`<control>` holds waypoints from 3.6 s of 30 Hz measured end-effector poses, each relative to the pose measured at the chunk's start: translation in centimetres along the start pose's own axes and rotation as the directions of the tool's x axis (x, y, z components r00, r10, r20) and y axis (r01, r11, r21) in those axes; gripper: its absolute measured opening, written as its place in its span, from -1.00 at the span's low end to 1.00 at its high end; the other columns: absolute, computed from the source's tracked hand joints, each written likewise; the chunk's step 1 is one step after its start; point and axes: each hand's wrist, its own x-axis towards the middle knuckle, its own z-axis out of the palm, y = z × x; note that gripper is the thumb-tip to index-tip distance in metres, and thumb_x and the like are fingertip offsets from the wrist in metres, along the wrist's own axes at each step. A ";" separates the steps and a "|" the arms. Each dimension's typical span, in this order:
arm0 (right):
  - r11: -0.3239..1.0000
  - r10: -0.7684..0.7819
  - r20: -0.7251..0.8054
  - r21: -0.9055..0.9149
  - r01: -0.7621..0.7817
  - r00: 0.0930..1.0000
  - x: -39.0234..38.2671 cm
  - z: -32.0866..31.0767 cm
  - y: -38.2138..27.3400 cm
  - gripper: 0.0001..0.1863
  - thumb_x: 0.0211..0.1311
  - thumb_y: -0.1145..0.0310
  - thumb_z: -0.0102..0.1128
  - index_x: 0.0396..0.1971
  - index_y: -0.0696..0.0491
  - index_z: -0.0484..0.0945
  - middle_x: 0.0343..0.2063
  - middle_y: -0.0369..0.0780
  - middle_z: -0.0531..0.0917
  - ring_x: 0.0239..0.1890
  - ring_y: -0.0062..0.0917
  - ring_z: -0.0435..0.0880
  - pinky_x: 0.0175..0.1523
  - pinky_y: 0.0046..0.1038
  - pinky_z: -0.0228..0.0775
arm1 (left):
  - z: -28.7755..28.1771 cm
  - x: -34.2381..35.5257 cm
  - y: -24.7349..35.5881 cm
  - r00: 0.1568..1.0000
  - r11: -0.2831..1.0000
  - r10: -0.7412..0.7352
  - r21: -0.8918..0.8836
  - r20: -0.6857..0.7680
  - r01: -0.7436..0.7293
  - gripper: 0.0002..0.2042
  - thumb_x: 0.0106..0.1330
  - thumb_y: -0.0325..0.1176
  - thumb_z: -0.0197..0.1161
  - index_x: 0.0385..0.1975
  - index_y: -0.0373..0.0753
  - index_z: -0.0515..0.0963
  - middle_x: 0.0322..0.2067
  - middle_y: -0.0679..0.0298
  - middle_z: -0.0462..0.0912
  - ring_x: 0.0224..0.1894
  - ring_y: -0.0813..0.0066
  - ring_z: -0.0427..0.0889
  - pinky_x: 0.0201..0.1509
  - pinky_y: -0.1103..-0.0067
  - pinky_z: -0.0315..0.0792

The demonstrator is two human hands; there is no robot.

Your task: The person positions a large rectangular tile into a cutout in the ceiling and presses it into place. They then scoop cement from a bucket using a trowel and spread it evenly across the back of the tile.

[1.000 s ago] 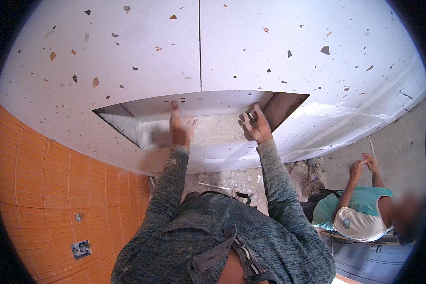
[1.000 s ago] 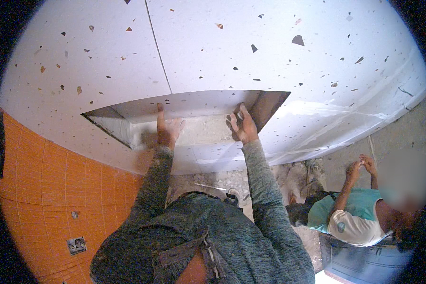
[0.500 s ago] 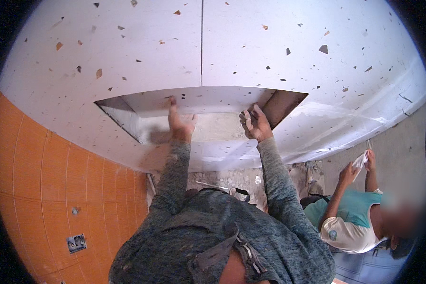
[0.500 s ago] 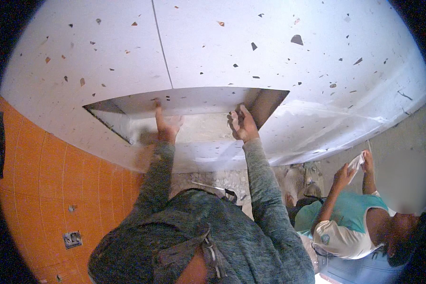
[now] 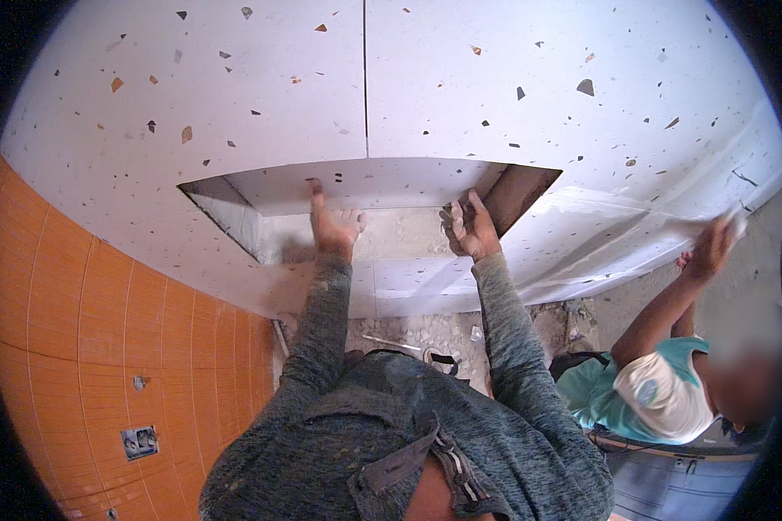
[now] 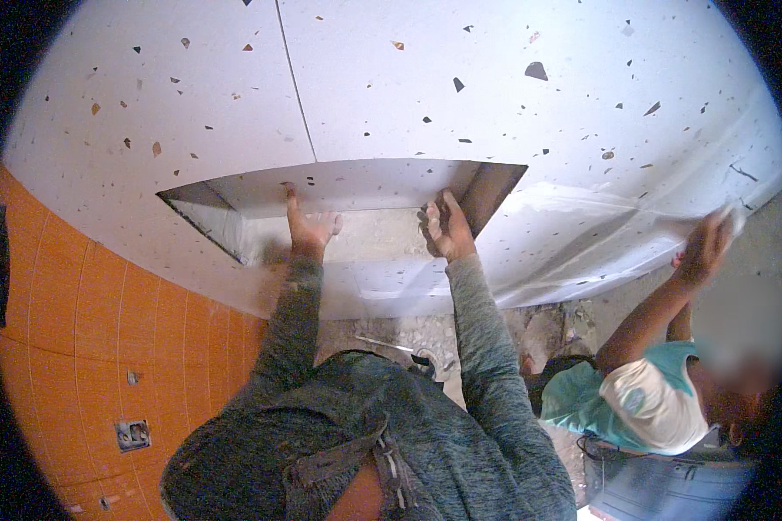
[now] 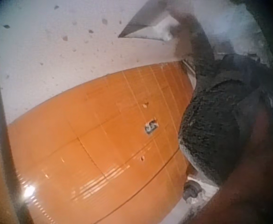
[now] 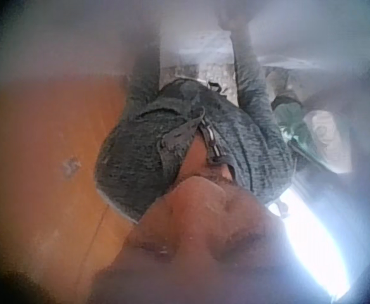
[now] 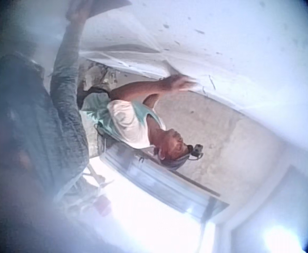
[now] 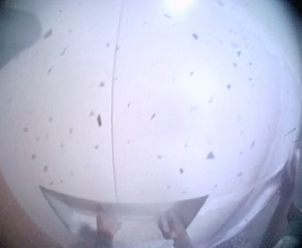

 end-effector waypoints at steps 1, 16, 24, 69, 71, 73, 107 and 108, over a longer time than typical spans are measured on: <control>0.995 -0.082 -0.027 -0.057 0.081 0.996 0.3 -0.5 0.0 -0.43 0.39 0.25 0.24 0.26 0.14 0.24 -0.12 -0.16 0.56 -0.22 -0.52 0.67 -0.22 -0.58 0.67 | 0.5 0.0 -0.4 0.994 1.000 -0.003 -0.029 -0.106 0.000 -0.11 0.05 0.33 0.39 0.31 0.01 0.20 0.25 0.21 0.29 0.32 0.07 0.18 0.26 0.03 0.12; 0.998 -0.045 -0.113 -0.036 0.042 0.993 -0.3 0.4 1.3 -0.78 0.44 0.30 0.05 -0.05 0.08 0.38 -0.17 -0.13 0.67 -0.52 -0.53 0.69 -0.52 -0.61 0.67 | 0.2 0.2 -0.5 0.996 0.997 0.064 -0.056 0.067 -0.061 0.11 0.04 0.32 0.43 0.50 -0.01 -0.06 0.48 0.09 -0.06 0.52 -0.02 -0.15 0.51 0.07 -0.21; 0.935 -0.125 -0.126 -0.348 0.074 0.984 -0.1 2.2 5.4 -0.80 0.41 0.39 0.01 -0.09 0.18 0.42 -0.12 -0.10 0.68 -0.38 -0.48 0.70 -0.27 -0.56 0.69 | -0.5 1.4 -0.6 0.997 0.996 0.053 -0.072 -0.052 -0.056 0.02 -0.08 0.37 0.45 0.37 -0.02 0.21 0.39 0.30 0.21 0.45 0.18 0.07 0.47 0.10 -0.14; 0.762 -0.445 -0.148 -0.580 0.286 0.883 -0.8 5.7 2.7 -0.81 0.31 0.38 0.24 -0.22 0.20 0.58 -0.38 -0.18 0.68 -0.45 -0.49 0.69 -0.38 -0.50 0.62 | -1.5 6.5 8.8 0.386 0.221 0.915 0.652 0.119 -0.726 -0.53 0.31 -0.29 0.33 0.16 -0.36 0.43 0.19 0.14 0.50 0.21 0.29 0.43 0.26 0.38 0.32; 0.744 -0.449 -0.183 -0.619 0.253 0.874 -0.7 5.9 2.5 -0.81 0.30 0.38 0.23 -0.25 0.21 0.59 -0.39 -0.17 0.68 -0.44 -0.48 0.70 -0.37 -0.49 0.62 | -2.4 7.2 8.1 0.369 0.176 0.916 0.670 0.157 -0.721 -0.59 0.33 -0.32 0.31 0.11 -0.37 0.48 0.15 0.13 0.54 0.19 0.26 0.46 0.25 0.35 0.34; 0.668 -0.545 -0.207 -0.693 0.271 0.813 -0.6 4.9 1.8 -0.79 0.26 0.35 0.23 -0.31 0.23 0.60 -0.40 -0.16 0.67 -0.43 -0.47 0.72 -0.36 -0.49 0.62 | 1.7 3.4 6.6 0.415 0.213 0.875 0.570 0.250 -0.793 -0.43 0.24 -0.22 0.46 0.10 -0.51 0.43 0.17 -0.07 0.51 0.18 0.05 0.46 0.28 0.24 0.31; 0.398 -0.665 -0.096 -0.885 0.243 0.741 1.3 4.7 2.5 -0.54 0.23 0.36 0.31 -0.04 0.40 0.41 -0.26 -0.11 0.65 -0.31 -0.44 0.72 -0.34 -0.46 0.60 | -0.9 -0.3 5.9 0.519 0.012 0.834 0.936 0.185 -0.352 0.16 0.17 0.20 0.40 0.35 -0.73 -0.08 0.38 -0.31 0.09 0.45 -0.21 -0.02 0.55 0.20 -0.21; 0.427 -0.658 -0.100 -0.866 0.261 0.746 1.2 5.0 2.5 -0.54 0.23 0.35 0.32 -0.05 0.39 0.41 -0.26 -0.11 0.65 -0.31 -0.43 0.72 -0.34 -0.46 0.60 | -2.0 0.9 5.8 0.595 0.174 0.801 0.924 0.069 -0.341 0.13 0.17 0.21 0.40 0.35 -0.71 -0.02 0.38 -0.29 0.11 0.45 -0.18 0.02 0.54 0.21 -0.17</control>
